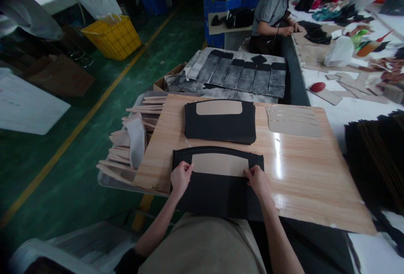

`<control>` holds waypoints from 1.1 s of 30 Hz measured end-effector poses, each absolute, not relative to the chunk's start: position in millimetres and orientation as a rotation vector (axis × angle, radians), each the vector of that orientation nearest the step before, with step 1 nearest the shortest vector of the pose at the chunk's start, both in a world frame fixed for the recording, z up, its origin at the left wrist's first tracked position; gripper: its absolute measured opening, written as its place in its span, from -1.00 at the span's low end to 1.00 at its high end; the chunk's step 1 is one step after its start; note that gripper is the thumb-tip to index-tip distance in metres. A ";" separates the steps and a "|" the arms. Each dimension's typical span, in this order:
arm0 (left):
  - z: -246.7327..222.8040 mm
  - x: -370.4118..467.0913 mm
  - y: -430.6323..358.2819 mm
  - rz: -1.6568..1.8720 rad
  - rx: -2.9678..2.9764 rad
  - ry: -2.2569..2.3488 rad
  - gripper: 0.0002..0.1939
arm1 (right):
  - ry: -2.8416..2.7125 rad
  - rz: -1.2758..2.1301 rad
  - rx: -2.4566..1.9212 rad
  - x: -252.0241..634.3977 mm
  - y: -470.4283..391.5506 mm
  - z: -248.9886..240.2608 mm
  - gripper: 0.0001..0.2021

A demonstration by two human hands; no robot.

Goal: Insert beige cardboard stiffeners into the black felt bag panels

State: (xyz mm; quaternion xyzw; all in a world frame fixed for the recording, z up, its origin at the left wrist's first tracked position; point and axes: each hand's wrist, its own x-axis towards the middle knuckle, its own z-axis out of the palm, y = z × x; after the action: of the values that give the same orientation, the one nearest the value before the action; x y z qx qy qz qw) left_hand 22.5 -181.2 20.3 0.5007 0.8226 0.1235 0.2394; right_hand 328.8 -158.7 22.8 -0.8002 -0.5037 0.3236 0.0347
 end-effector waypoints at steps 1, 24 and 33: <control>20.2 22.2 -180.9 0.333 1.376 2.252 -0.71 | -1.541 1.011 -2.459 328.6 -158.3 24.4 -0.78; 9.1 58.4 -180.6 0.157 2.460 1.765 -0.48 | -2.263 0.210 -1.807 261.8 -179.1 -13.6 -0.51; 14.8 -11.4 -215.2 0.320 2.084 2.226 -0.59 | -1.669 0.194 -2.147 346.0 -218.3 -23.6 -0.27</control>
State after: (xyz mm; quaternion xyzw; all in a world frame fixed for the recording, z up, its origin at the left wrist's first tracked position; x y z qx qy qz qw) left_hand -11.4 -215.2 14.8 0.6791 0.7256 0.1042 0.0378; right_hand 346.0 -218.3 -23.6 -0.7706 -0.5990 0.0697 0.2061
